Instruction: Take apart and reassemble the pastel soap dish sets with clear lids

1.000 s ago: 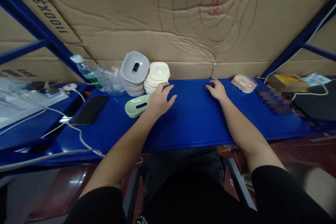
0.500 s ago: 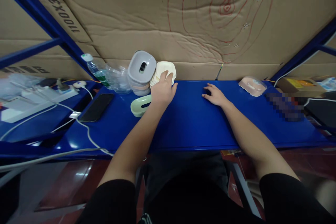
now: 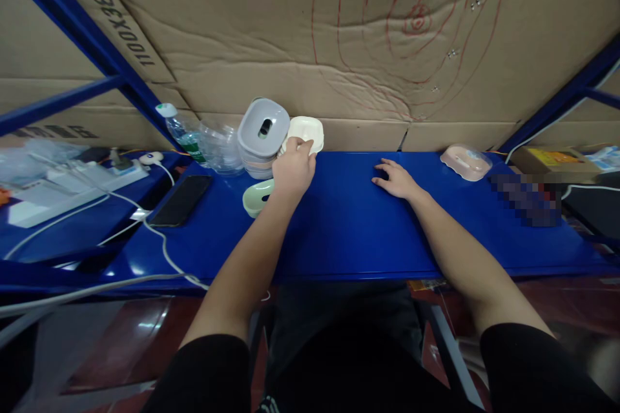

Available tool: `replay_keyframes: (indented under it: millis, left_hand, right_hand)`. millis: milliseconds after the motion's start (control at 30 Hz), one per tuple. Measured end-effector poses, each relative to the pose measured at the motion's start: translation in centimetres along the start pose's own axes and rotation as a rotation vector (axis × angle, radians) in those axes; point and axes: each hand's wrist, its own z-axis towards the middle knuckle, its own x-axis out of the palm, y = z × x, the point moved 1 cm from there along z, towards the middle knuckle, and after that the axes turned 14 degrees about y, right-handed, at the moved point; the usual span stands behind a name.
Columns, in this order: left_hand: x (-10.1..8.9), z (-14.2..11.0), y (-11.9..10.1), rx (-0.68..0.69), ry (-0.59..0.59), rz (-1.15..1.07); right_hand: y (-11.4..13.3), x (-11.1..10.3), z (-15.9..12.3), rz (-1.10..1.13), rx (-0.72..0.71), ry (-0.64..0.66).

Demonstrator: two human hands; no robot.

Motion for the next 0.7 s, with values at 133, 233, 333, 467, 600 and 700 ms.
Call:
replay_keyframes:
  millis: [133,233,333,467,600,700]
  left_hand:
    - [0.0,0.1,0.1,0.030,0.016,-0.019]
    - [-0.2,0.1,0.1,0.032,0.034,-0.030]
    - [-0.3,0.1,0.2,0.041,0.043,-0.010]
    - [-0.4,0.2,0.4,0.054,0.039,0.013]
    - [-0.4,0.3,1.0,0.105,0.039,-0.001]
    - [-0.4,0.4,1.8,0.145,0.028,-0.028]
  right_hand:
    - [0.0,0.1,0.0,-0.005,0.011,-0.009]
    - [0.0,0.1,0.0,-0.011,0.018,-0.001]
    - [0.1,0.0,-0.1,-0.012,0.002,0.009]
    - [0.1,0.0,-0.1,-0.023,-0.009,0.020]
    - [0.1,0.0,-0.1,-0.029,-0.013,0.022]
    - [0.3,-0.1,-0.2,-0.044,-0.006,0.026]
